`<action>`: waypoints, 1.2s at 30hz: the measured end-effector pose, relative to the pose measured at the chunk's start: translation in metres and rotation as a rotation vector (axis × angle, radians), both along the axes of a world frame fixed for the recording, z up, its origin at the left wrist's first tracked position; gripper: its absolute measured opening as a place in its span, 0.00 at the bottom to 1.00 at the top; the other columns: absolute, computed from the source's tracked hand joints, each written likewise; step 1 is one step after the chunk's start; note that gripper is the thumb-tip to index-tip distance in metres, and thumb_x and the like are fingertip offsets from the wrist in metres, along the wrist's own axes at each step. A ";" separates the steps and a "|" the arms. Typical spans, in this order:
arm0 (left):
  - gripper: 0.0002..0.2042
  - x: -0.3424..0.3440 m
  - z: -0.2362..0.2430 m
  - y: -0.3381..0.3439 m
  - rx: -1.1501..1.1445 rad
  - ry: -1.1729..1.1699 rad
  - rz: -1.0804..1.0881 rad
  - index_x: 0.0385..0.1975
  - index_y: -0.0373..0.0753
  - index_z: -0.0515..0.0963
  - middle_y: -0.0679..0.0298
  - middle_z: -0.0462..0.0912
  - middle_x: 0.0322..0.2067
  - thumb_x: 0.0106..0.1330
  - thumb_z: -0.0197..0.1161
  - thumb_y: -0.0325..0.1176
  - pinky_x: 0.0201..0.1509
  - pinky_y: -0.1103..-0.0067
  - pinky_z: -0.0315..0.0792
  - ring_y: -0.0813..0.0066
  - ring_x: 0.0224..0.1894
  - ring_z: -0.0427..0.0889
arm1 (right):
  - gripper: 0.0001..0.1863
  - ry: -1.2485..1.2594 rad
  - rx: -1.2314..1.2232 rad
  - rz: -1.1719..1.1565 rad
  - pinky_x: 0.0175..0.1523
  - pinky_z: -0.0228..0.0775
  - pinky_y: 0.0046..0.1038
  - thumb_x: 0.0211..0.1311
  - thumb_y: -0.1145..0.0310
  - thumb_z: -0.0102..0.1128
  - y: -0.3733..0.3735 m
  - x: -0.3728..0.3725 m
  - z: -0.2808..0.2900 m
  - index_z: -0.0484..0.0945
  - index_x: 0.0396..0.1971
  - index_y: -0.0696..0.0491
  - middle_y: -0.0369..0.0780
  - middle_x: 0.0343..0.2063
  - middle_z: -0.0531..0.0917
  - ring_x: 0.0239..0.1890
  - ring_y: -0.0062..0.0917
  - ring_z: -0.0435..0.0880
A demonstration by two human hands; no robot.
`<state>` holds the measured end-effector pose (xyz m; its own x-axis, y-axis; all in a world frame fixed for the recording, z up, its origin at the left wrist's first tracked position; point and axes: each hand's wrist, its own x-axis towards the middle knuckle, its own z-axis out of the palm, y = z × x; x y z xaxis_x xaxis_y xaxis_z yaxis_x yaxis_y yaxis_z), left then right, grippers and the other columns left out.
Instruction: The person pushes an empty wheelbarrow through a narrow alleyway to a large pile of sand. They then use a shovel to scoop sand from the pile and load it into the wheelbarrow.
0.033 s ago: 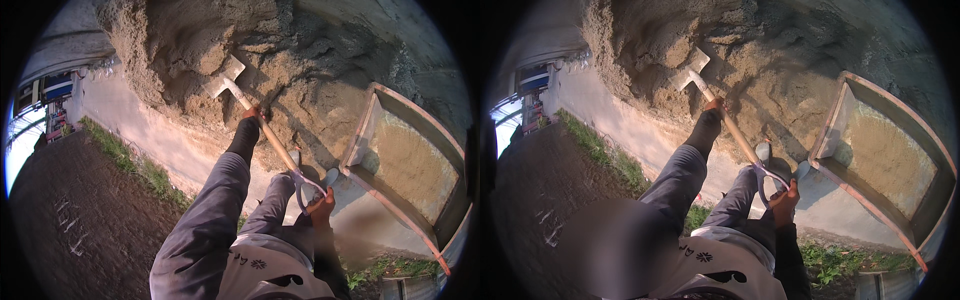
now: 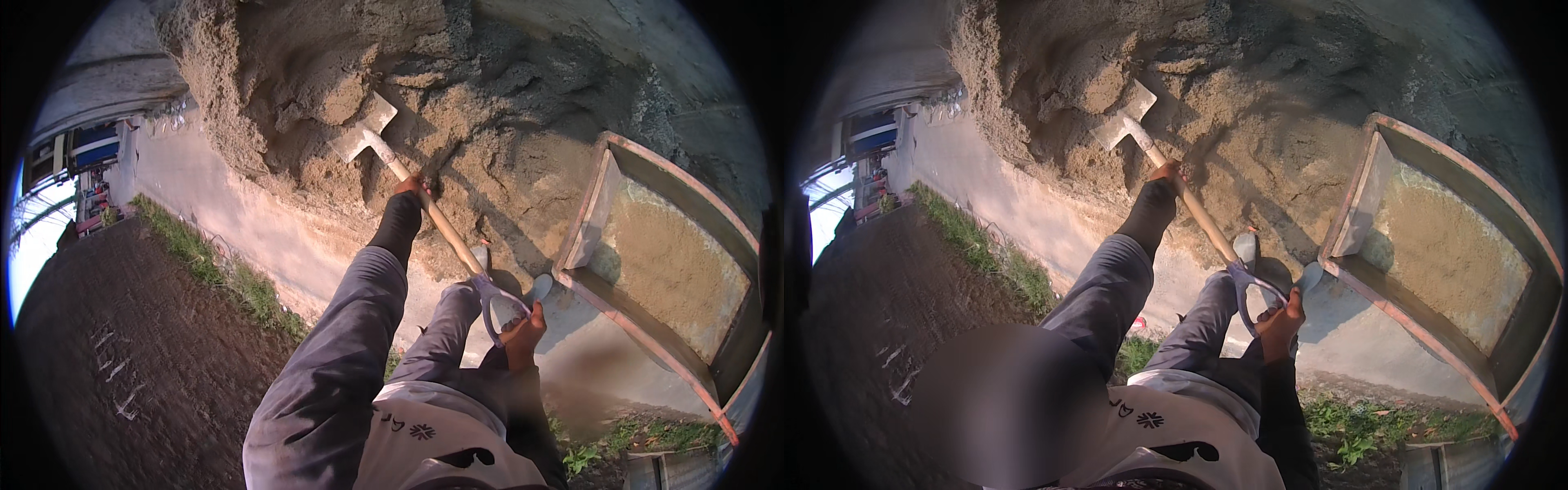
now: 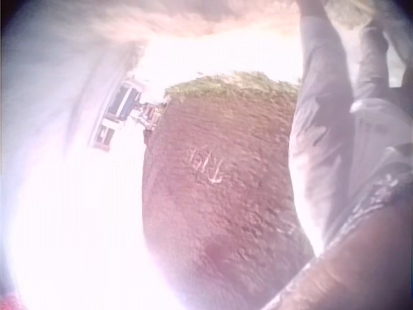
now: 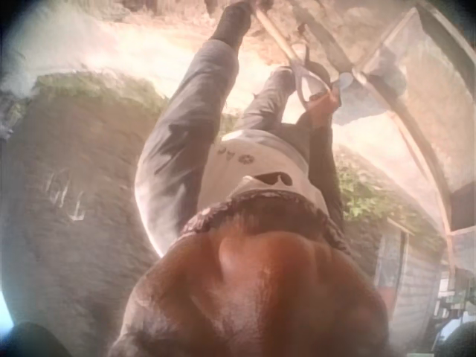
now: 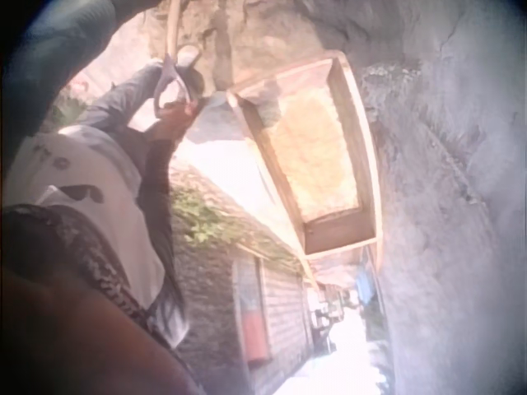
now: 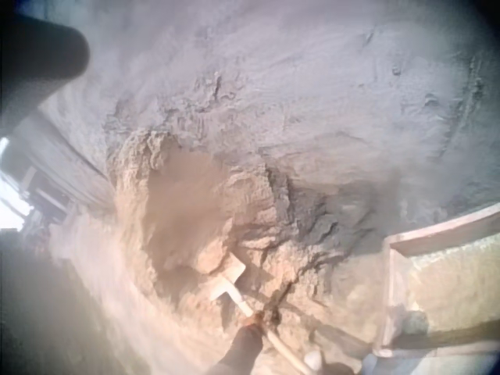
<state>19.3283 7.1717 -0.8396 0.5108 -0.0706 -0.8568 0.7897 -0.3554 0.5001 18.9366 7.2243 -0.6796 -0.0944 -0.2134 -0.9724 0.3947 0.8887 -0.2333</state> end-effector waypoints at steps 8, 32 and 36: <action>0.05 -0.086 -0.039 0.095 -0.476 -0.380 -0.430 0.26 0.40 0.72 0.65 0.70 0.17 0.61 0.60 0.32 0.20 0.69 0.68 0.66 0.16 0.71 | 0.19 -0.108 0.028 -0.131 0.15 0.53 0.25 0.65 0.51 0.50 0.052 -0.084 0.004 0.65 0.21 0.48 0.32 0.10 0.63 0.09 0.21 0.61; 0.22 -0.621 0.154 0.067 -0.132 -0.166 -1.449 0.38 0.29 0.73 0.51 0.79 0.29 0.44 0.69 0.32 0.35 0.66 0.75 0.58 0.32 0.81 | 0.13 0.613 0.166 0.639 0.34 0.66 0.44 0.59 0.58 0.53 0.472 -0.329 0.036 0.73 0.34 0.54 0.48 0.28 0.78 0.31 0.46 0.76; 0.28 -0.653 0.187 0.046 -0.211 -0.229 -1.572 0.44 0.29 0.73 0.49 0.81 0.36 0.43 0.71 0.38 0.43 0.65 0.74 0.54 0.40 0.80 | 0.13 0.619 0.178 0.709 0.40 0.70 0.48 0.56 0.64 0.55 0.461 -0.321 0.029 0.75 0.38 0.56 0.53 0.34 0.81 0.39 0.53 0.80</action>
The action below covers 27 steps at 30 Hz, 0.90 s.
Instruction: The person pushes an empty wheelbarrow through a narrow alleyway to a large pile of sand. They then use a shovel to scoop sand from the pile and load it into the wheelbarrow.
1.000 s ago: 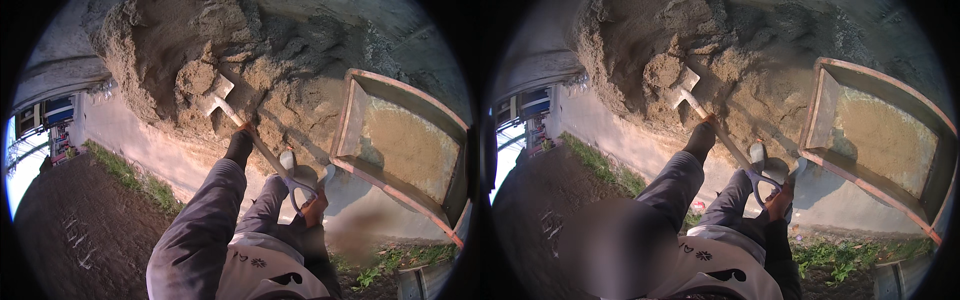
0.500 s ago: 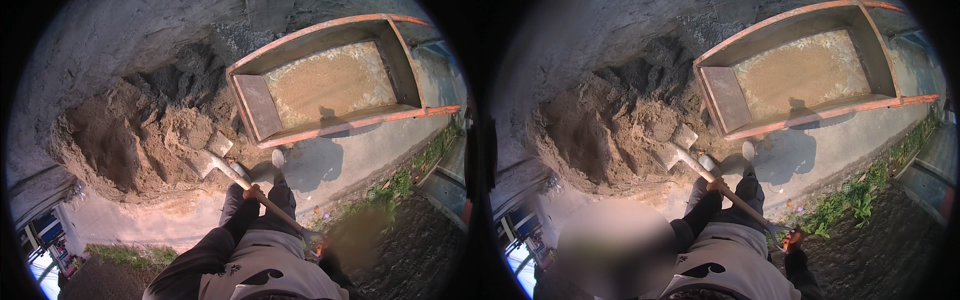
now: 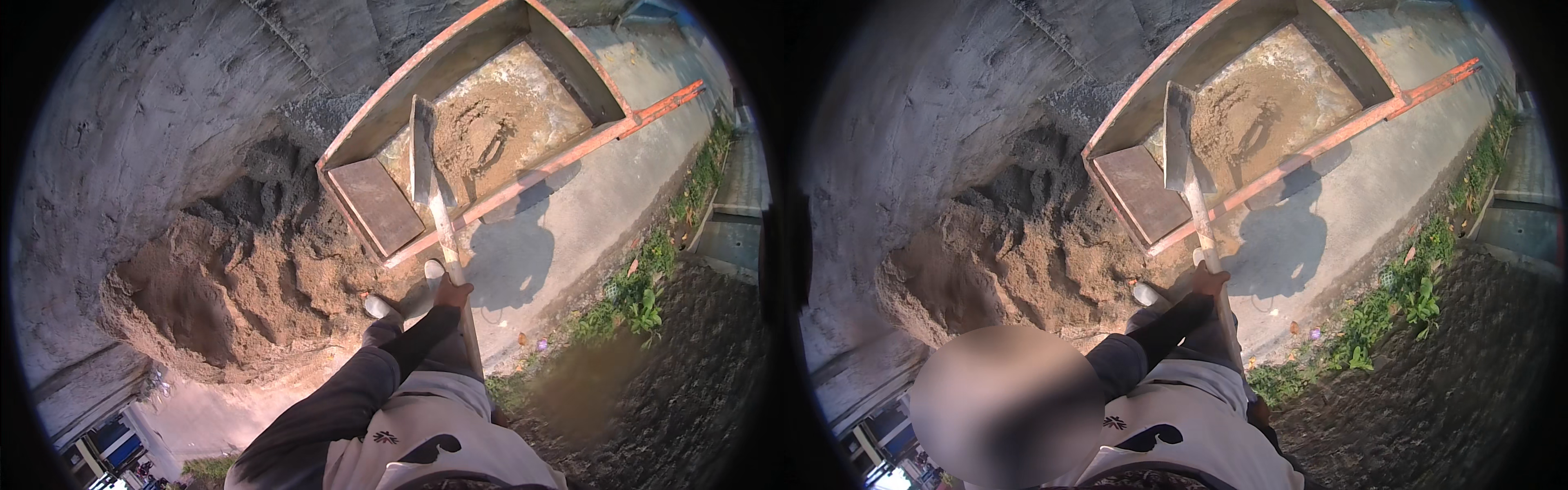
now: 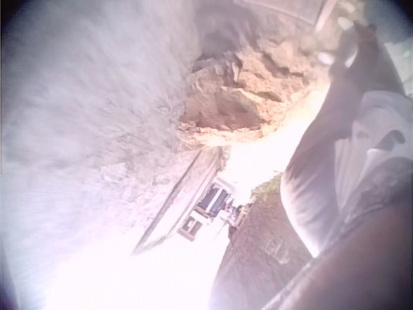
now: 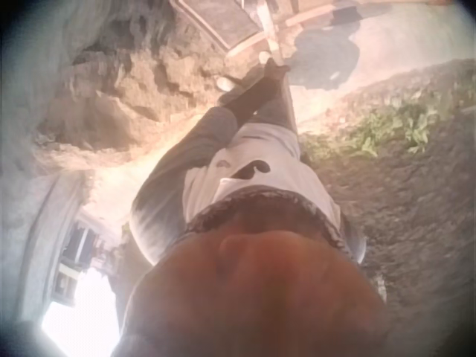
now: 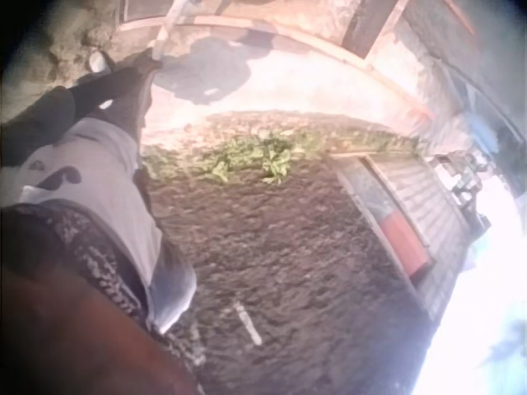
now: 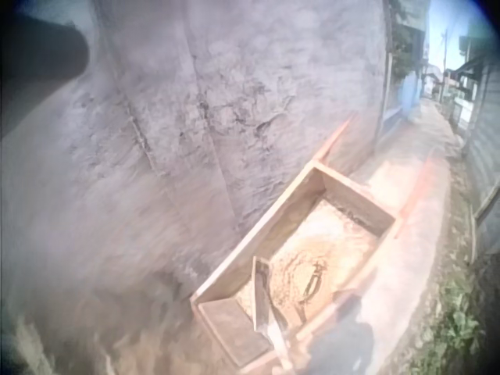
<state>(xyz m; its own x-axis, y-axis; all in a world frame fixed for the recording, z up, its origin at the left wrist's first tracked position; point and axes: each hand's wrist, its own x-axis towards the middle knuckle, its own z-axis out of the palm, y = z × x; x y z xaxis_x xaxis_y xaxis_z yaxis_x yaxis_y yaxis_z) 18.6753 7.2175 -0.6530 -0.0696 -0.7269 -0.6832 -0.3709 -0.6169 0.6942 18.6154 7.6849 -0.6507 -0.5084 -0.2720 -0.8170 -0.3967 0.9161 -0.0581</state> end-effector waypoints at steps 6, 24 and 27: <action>0.22 0.022 0.017 -0.020 0.022 0.158 0.129 0.41 0.32 0.73 0.56 0.81 0.30 0.47 0.70 0.34 0.34 0.70 0.75 0.64 0.30 0.81 | 0.15 -0.173 -0.309 -0.264 0.35 0.70 0.42 0.57 0.59 0.57 -0.046 -0.026 0.009 0.74 0.35 0.56 0.42 0.24 0.78 0.27 0.40 0.78; 0.09 0.250 -0.059 0.007 0.453 0.593 1.465 0.23 0.40 0.68 0.64 0.69 0.16 0.57 0.60 0.34 0.18 0.73 0.71 0.71 0.14 0.69 | 0.22 -0.371 -0.354 -0.572 0.18 0.59 0.19 0.65 0.42 0.48 -0.385 0.012 0.233 0.70 0.31 0.49 0.29 0.18 0.65 0.13 0.16 0.65; 0.08 0.296 -0.071 0.019 0.494 0.654 1.568 0.22 0.42 0.67 0.66 0.67 0.15 0.58 0.58 0.33 0.17 0.76 0.69 0.73 0.13 0.66 | 0.19 -0.401 -0.337 -0.337 0.24 0.63 0.22 0.63 0.46 0.51 -0.412 0.067 0.245 0.70 0.31 0.49 0.30 0.21 0.68 0.19 0.16 0.69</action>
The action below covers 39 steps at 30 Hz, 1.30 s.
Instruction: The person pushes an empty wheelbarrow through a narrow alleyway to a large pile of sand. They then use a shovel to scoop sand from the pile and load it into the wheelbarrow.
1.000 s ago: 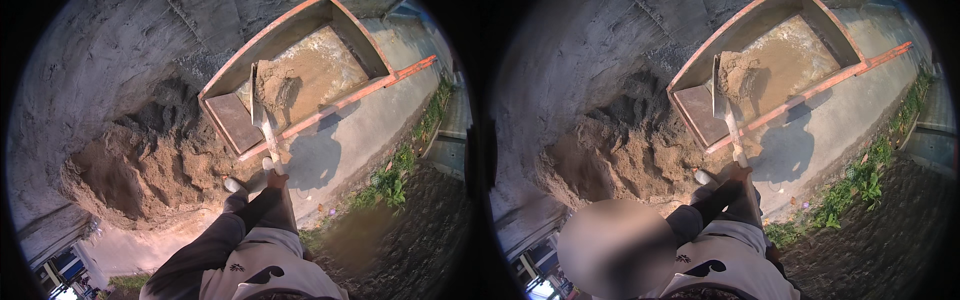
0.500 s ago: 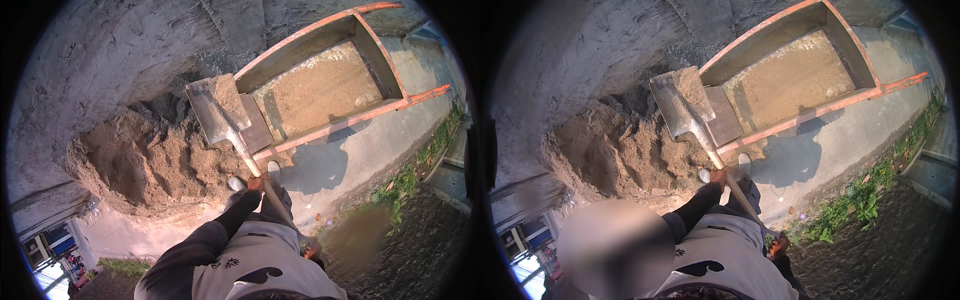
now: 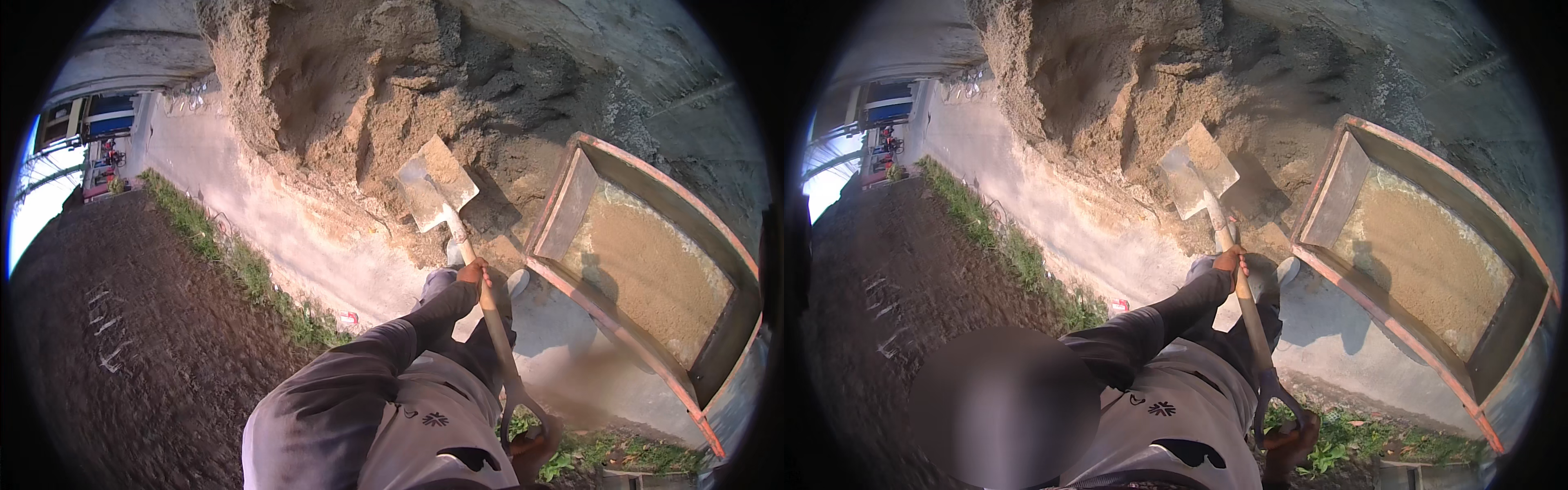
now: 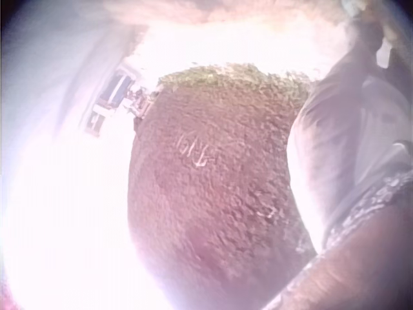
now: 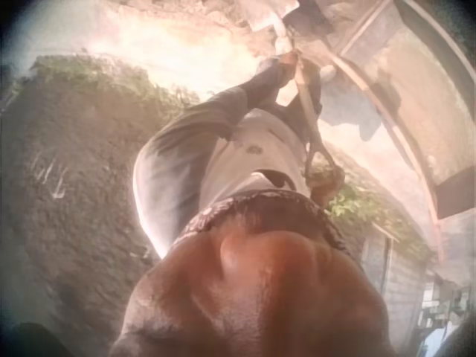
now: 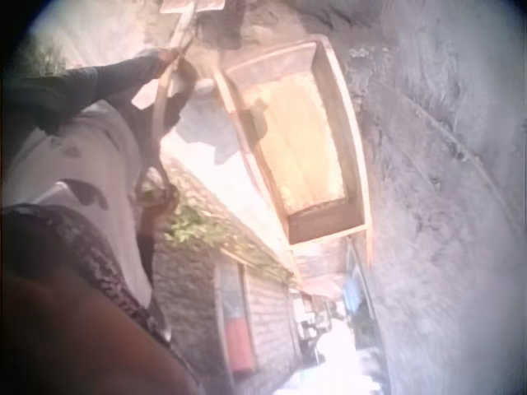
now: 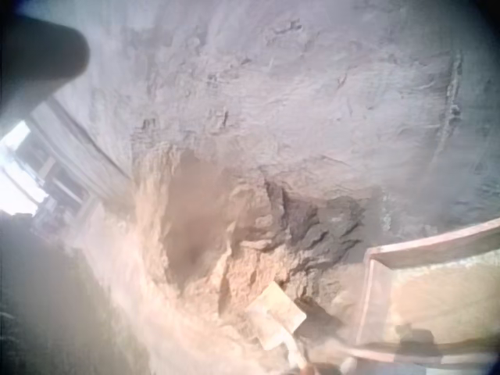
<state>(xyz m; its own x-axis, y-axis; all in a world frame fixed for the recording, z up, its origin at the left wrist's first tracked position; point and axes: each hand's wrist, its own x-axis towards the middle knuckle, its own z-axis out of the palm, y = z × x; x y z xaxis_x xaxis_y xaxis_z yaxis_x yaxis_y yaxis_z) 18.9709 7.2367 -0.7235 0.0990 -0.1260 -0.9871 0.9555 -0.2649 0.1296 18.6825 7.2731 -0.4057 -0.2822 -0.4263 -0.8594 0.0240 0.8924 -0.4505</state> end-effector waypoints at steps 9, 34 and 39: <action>0.08 0.326 -0.088 -0.024 0.037 -0.266 0.037 0.23 0.36 0.69 0.62 0.66 0.13 0.64 0.51 0.29 0.15 0.71 0.68 0.67 0.11 0.66 | 0.12 -0.195 -0.145 0.133 0.23 0.63 0.25 0.68 0.57 0.49 -0.061 0.254 -0.142 0.70 0.28 0.49 0.32 0.23 0.72 0.20 0.18 0.69; 0.03 -0.030 -0.049 0.070 0.039 -0.199 -0.327 0.33 0.39 0.71 0.62 0.69 0.21 0.61 0.56 0.29 0.24 0.68 0.72 0.66 0.19 0.72 | 0.26 0.152 0.222 -0.436 0.10 0.55 0.26 0.70 0.47 0.46 0.143 -0.106 -0.200 0.65 0.19 0.52 0.35 0.08 0.67 0.07 0.21 0.64; 0.11 -0.135 -0.006 0.057 0.016 -0.150 -0.545 0.36 0.39 0.66 0.60 0.70 0.21 0.56 0.59 0.23 0.22 0.66 0.73 0.66 0.17 0.72 | 0.24 0.134 0.294 -0.843 0.11 0.56 0.26 0.68 0.43 0.48 0.277 -0.151 -0.185 0.65 0.26 0.50 0.35 0.11 0.64 0.09 0.22 0.64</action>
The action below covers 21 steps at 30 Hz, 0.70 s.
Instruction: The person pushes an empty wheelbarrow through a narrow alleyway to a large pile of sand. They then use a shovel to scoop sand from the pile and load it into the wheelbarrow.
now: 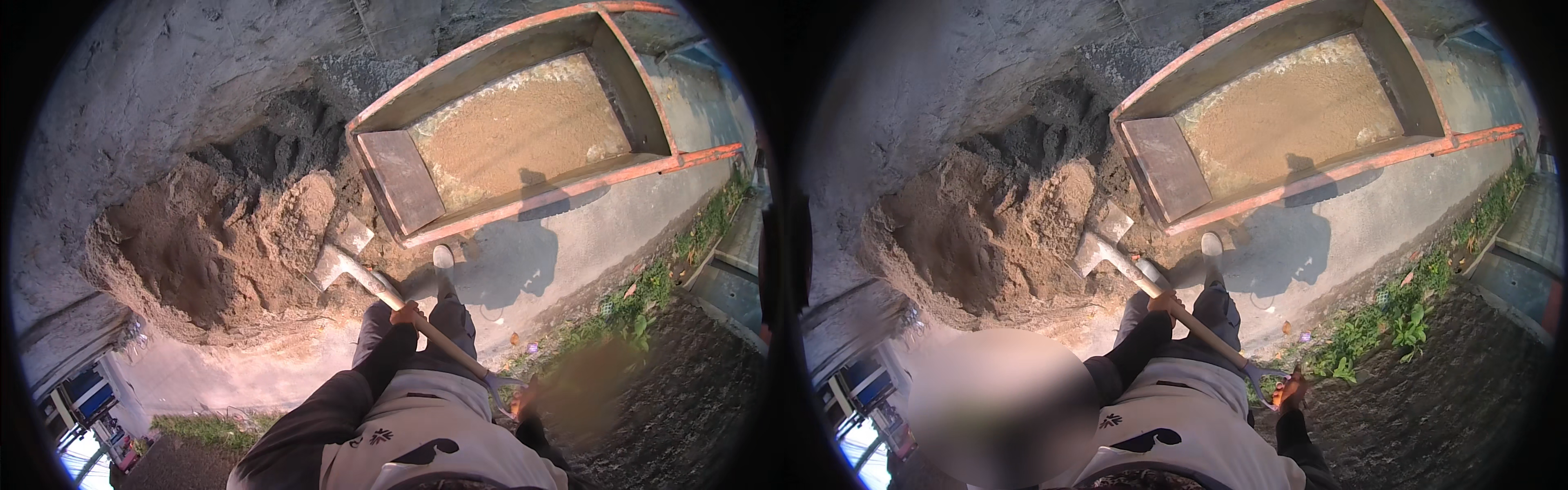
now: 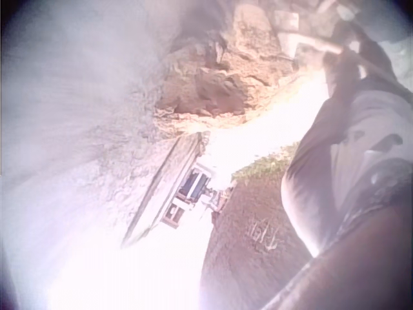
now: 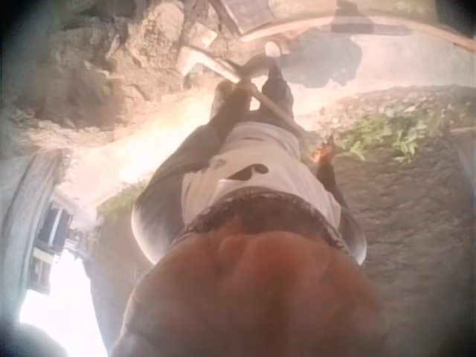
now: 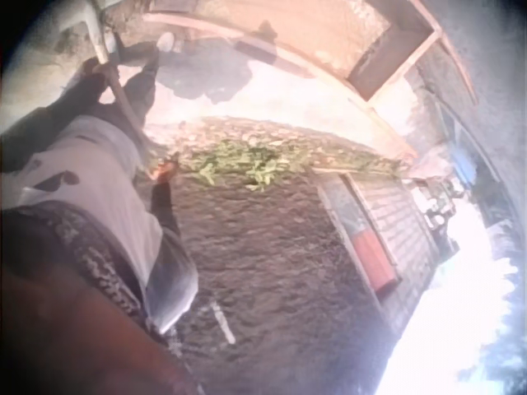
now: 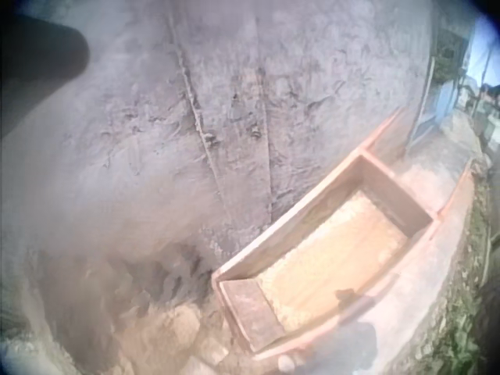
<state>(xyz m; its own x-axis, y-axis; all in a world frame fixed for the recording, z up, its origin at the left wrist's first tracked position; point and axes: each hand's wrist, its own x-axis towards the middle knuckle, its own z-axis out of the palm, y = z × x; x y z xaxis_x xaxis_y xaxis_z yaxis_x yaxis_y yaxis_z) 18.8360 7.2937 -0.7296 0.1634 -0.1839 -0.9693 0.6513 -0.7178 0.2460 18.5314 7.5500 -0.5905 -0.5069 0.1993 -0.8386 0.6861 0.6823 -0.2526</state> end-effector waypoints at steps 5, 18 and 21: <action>0.13 -0.068 -0.026 -0.030 -0.223 -0.210 -0.346 0.30 0.36 0.70 0.59 0.74 0.17 0.49 0.67 0.27 0.16 0.67 0.71 0.67 0.13 0.74 | 0.27 -0.158 -0.091 -0.286 0.18 0.58 0.25 0.62 0.34 0.48 0.047 0.031 -0.008 0.66 0.28 0.46 0.34 0.13 0.64 0.14 0.22 0.65; 0.24 -0.195 0.031 -0.187 -0.868 -0.516 -0.943 0.43 0.31 0.70 0.52 0.81 0.33 0.46 0.70 0.30 0.38 0.68 0.75 0.57 0.33 0.81 | 0.30 -0.151 -0.527 0.695 0.40 0.75 0.31 0.70 0.44 0.38 -0.068 0.029 0.018 0.76 0.44 0.57 0.43 0.31 0.84 0.30 0.29 0.83; 0.21 -0.168 0.064 -0.179 -0.852 -0.224 -0.626 0.44 0.31 0.71 0.54 0.81 0.33 0.49 0.67 0.28 0.38 0.71 0.75 0.60 0.34 0.81 | 0.29 -0.242 -0.396 0.304 0.29 0.69 0.28 0.69 0.41 0.40 -0.077 0.019 0.009 0.74 0.36 0.55 0.40 0.23 0.78 0.22 0.27 0.77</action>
